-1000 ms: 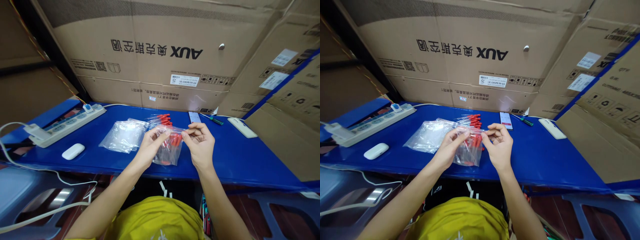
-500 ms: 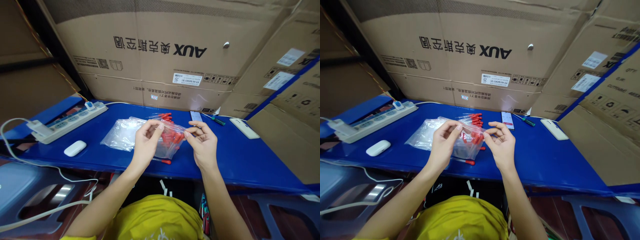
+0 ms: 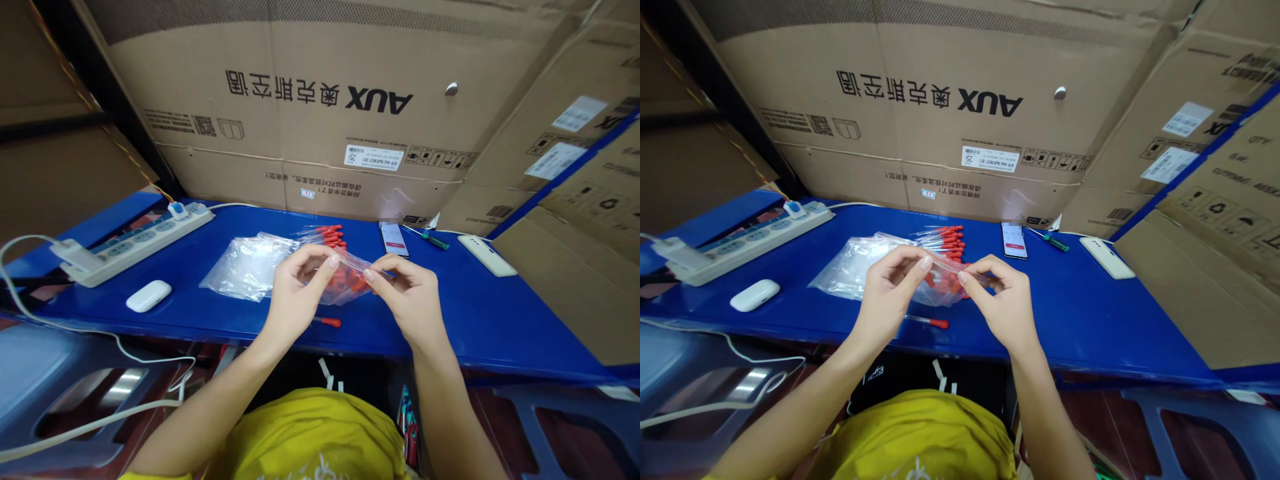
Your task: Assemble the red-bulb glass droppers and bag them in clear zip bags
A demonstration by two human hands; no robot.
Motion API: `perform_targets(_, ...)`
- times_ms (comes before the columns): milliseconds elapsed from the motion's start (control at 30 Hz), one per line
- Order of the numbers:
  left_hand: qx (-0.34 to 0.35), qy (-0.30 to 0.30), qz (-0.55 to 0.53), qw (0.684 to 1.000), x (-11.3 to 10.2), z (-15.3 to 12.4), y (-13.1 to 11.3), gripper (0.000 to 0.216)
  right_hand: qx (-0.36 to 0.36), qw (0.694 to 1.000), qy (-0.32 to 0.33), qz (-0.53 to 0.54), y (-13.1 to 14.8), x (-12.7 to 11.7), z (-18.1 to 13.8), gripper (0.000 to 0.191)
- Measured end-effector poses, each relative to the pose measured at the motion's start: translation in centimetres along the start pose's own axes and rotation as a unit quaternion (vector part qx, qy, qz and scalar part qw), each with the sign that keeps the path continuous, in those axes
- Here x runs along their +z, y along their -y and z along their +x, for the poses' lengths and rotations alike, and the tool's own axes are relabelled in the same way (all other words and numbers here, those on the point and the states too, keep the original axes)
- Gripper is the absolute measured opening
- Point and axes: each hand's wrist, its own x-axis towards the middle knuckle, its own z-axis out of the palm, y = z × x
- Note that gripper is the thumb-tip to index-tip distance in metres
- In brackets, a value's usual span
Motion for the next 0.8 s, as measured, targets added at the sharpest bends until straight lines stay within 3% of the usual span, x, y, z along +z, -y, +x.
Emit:
perform_targets(200,-0.024,0.007,-0.008,1.0,0.5,-0.3,-0.1,0.021,0.002,0.999,0.024,-0.031,0.2,-0.3,0.0,0.017)
perform_targets(467,0.002,0.05,0.015,0.999,0.6,-0.8,0.0,0.017,-0.033,0.998,0.035,-0.042,0.8,0.0,-0.3,0.007)
perform_targets(800,-0.016,0.066,-0.001,0.998,0.9,-0.8,-0.2,0.021,-0.038,0.997,0.039,-0.055,1.3,0.0,-0.3,0.011)
